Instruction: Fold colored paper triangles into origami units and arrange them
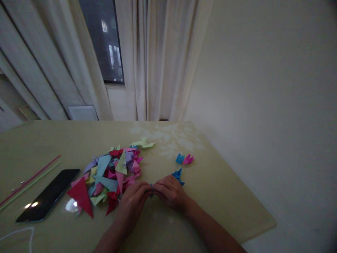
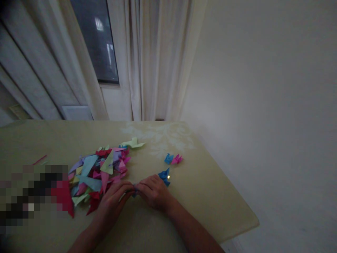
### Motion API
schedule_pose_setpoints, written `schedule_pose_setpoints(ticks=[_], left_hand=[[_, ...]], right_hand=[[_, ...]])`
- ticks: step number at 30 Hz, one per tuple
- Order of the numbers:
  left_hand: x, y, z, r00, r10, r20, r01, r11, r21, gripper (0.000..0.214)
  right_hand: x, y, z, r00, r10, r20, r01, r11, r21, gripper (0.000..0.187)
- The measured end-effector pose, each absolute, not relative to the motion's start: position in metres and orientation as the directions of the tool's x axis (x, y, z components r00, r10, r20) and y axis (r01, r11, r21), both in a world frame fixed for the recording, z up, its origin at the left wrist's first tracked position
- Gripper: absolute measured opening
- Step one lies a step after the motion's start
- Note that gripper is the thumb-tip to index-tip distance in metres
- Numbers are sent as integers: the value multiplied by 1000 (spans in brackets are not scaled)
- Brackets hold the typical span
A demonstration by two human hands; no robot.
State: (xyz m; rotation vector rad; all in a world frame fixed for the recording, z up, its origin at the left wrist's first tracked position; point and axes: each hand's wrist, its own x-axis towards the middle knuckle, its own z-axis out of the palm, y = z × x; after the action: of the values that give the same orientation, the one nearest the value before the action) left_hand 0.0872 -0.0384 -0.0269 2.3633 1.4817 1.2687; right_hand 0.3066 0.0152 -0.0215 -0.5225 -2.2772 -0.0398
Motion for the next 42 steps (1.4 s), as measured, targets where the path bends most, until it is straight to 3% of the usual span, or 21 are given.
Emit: schedule_pose_setpoints(ticks=[4,7,9,13,16,19,27,32,37,42], left_hand=[[98,-41,-25,199,783,589,654,-553,515,26],[92,-36,-24,111,821,560,720,-455,525,28],[84,-34,-22,26,850,526,831,-311,461,31],[73,-33,-21,-31,922,386,983,-42,179,35],[70,-33,-23,-13,956,294,995,-15,95,37],[69,-31,-23,17,962,274,992,-50,113,37],[60,-37,-18,-55,923,380,998,56,10,37],[61,-39,-18,32,938,345,999,-39,14,33],[62,-39,-20,-31,923,384,999,17,39,33],[66,-42,-13,144,939,313,977,-186,107,26]], right_hand=[[308,16,-26,-620,327,713,329,934,-143,14],[315,20,-21,-558,365,745,351,918,-187,14],[326,26,-14,-413,442,796,412,870,-270,16],[363,42,-2,-89,593,800,537,705,-463,18],[391,47,-1,20,682,731,576,590,-566,19],[409,45,-8,73,749,659,611,489,-623,22],[410,35,-24,31,877,479,781,277,-559,15],[402,31,-24,-64,901,429,798,304,-520,10],[402,30,-27,-101,896,432,820,321,-474,13],[404,33,-34,-9,884,467,834,264,-484,14]])
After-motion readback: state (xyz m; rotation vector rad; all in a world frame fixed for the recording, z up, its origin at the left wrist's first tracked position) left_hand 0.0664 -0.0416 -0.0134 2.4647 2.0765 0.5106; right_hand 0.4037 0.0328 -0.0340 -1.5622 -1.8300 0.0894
